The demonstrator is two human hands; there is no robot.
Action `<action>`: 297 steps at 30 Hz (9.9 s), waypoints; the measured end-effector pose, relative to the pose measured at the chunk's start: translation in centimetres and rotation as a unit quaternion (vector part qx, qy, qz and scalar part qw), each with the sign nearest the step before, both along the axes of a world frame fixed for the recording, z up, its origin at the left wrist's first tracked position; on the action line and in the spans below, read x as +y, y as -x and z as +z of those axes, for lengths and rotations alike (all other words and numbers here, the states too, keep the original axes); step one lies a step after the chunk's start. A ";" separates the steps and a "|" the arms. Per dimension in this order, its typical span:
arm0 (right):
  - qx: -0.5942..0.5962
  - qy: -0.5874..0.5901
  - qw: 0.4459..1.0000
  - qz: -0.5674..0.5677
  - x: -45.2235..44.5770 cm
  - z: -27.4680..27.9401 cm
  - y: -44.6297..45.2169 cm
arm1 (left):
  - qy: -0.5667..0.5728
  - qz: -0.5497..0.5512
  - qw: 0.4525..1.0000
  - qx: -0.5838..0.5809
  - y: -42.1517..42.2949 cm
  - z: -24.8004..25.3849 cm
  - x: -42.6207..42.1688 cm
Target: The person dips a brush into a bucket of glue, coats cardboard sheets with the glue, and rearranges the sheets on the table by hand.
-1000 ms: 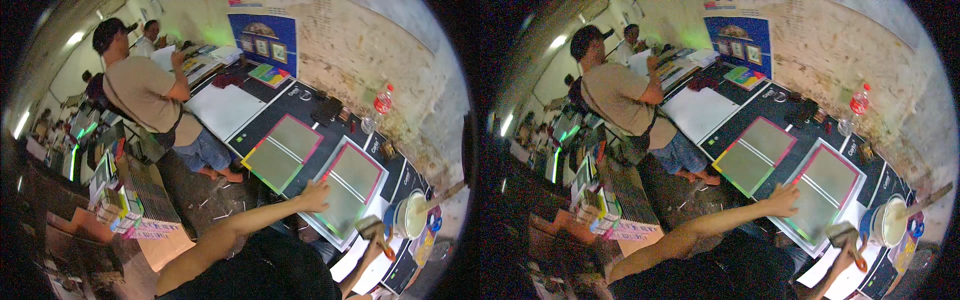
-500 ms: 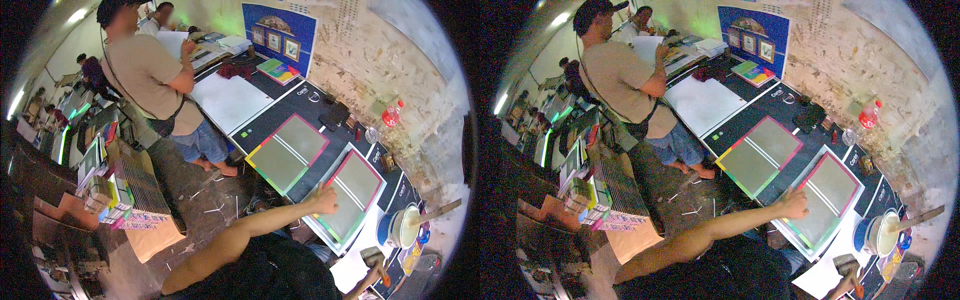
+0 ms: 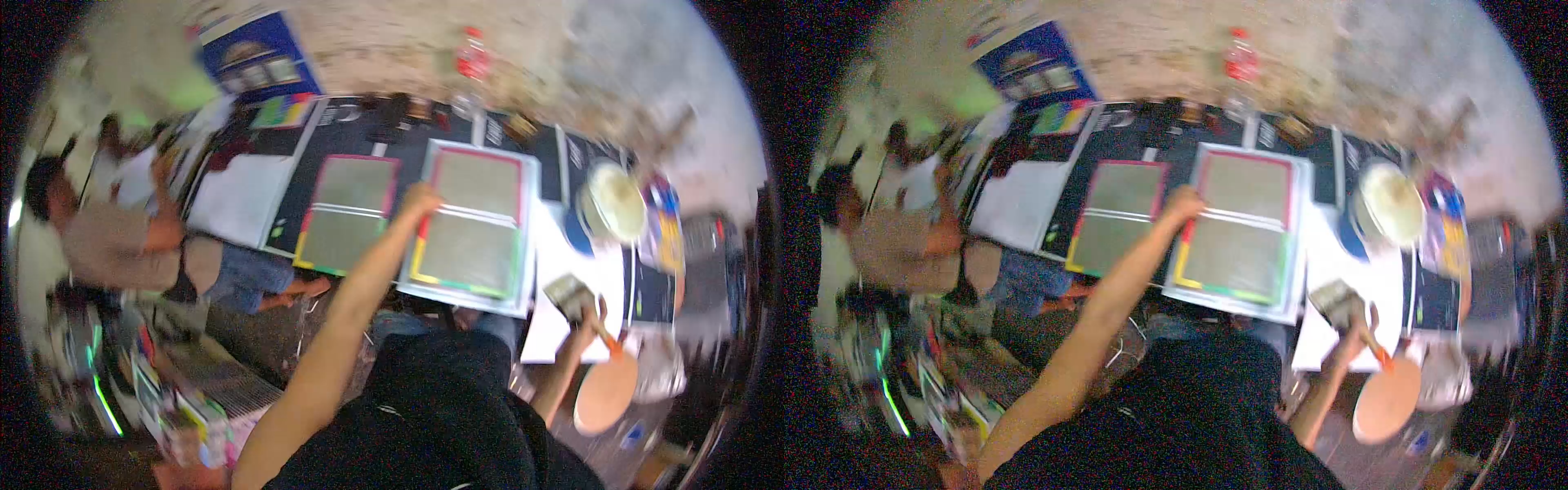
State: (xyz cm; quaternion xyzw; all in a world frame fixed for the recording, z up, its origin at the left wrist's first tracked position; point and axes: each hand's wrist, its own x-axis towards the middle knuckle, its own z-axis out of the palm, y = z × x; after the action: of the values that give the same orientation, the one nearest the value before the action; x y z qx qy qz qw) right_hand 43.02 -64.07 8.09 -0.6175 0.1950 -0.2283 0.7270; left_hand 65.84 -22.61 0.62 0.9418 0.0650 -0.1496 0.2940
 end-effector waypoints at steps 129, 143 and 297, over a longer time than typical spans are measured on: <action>0.082 0.367 0.493 0.784 21.9 -29.3 3.2 | -0.011 0.664 0.719 -0.205 60.4 -18.7 8.1; 0.073 0.555 0.474 0.680 18.3 -36.0 3.6 | -0.247 0.669 0.672 -0.201 57.6 -23.3 11.3; 0.189 0.462 0.490 0.714 19.7 -22.3 0.6 | 0.129 0.191 0.925 -0.301 10.0 4.4 3.6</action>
State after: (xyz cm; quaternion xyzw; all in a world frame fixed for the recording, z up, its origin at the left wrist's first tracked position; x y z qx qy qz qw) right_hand 42.41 -44.38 -14.20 -0.8212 -0.3138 0.4338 0.1974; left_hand 55.80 -19.05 4.98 0.8661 0.1317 0.1931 0.4419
